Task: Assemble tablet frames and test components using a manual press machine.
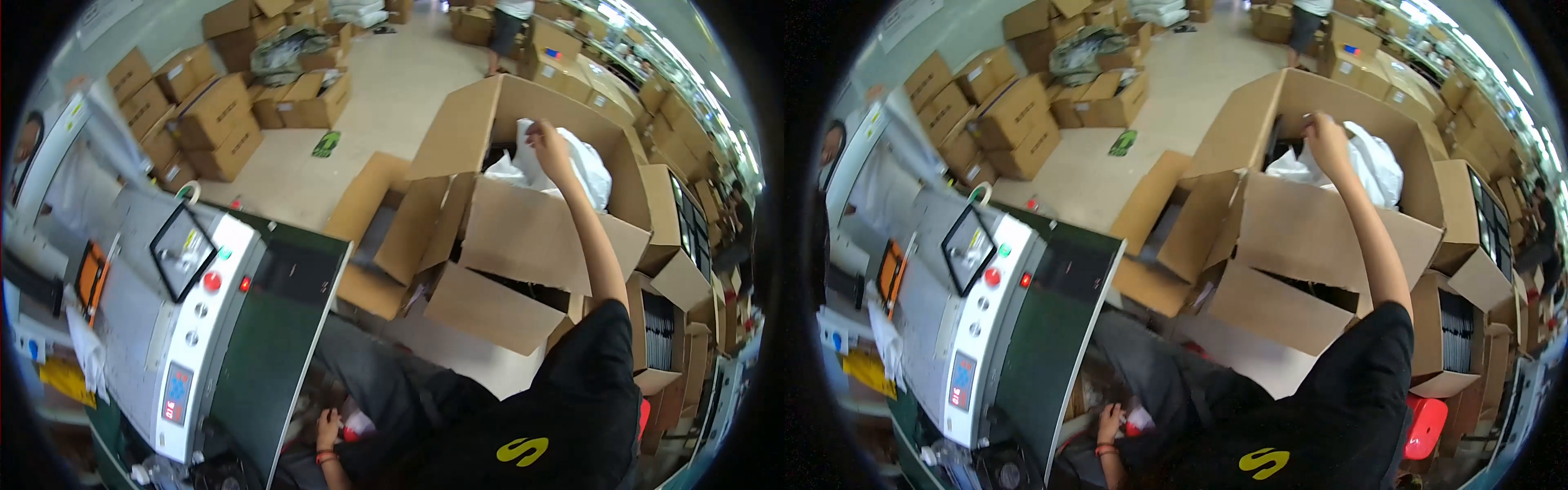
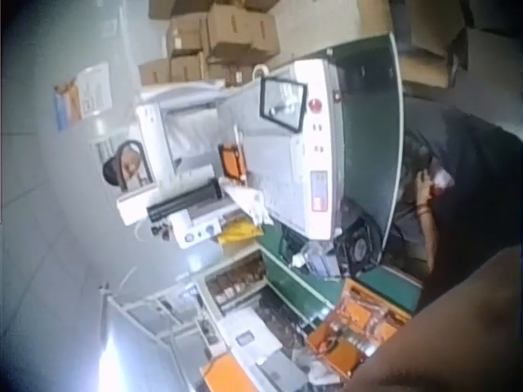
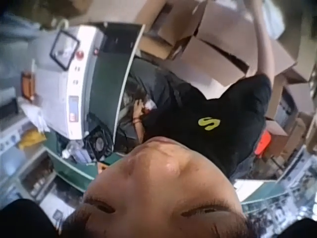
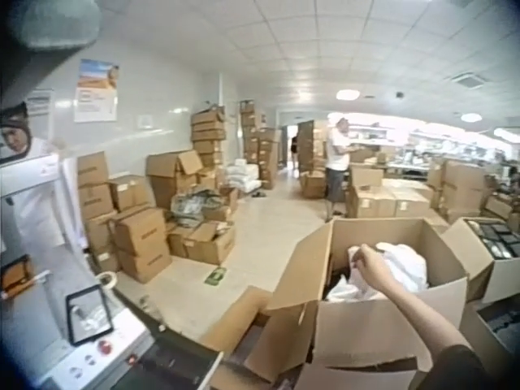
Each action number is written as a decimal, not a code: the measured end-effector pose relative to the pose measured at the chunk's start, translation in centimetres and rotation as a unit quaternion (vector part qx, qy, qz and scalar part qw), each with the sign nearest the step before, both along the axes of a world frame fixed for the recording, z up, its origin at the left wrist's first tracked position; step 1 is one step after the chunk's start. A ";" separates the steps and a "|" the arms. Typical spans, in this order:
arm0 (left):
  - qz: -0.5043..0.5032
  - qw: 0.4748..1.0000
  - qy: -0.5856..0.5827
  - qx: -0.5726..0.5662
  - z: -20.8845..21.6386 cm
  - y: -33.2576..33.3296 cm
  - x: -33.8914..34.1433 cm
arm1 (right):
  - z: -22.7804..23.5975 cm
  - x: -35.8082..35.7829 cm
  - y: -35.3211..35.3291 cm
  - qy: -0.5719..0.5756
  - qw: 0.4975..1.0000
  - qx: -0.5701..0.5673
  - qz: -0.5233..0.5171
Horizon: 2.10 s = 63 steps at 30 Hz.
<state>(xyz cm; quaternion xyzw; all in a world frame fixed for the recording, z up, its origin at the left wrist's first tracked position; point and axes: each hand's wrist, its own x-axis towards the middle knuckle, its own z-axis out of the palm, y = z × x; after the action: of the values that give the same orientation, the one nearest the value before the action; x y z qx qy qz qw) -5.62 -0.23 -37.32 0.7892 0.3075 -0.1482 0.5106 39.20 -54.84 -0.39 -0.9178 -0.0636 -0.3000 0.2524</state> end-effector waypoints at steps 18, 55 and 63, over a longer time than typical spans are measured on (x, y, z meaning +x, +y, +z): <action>-0.065 0.993 0.080 0.064 3.6 -0.9 2.0 | -8.6 17.5 -8.8 0.358 0.928 0.101 -0.032; 0.426 0.600 -0.662 -0.142 36.3 -6.2 -0.2 | -1.4 -29.5 37.3 0.145 0.585 0.047 0.797; 0.361 0.634 -0.648 -0.219 36.2 -5.9 0.8 | -3.3 -29.7 36.2 0.423 0.448 0.261 0.743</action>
<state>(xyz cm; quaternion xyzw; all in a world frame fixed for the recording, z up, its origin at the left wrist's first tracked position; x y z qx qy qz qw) -4.84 -6.17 -1.16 0.3733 0.1167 0.5345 0.7492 9.47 -18.61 -3.68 -0.4245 -0.5257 0.4251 0.6023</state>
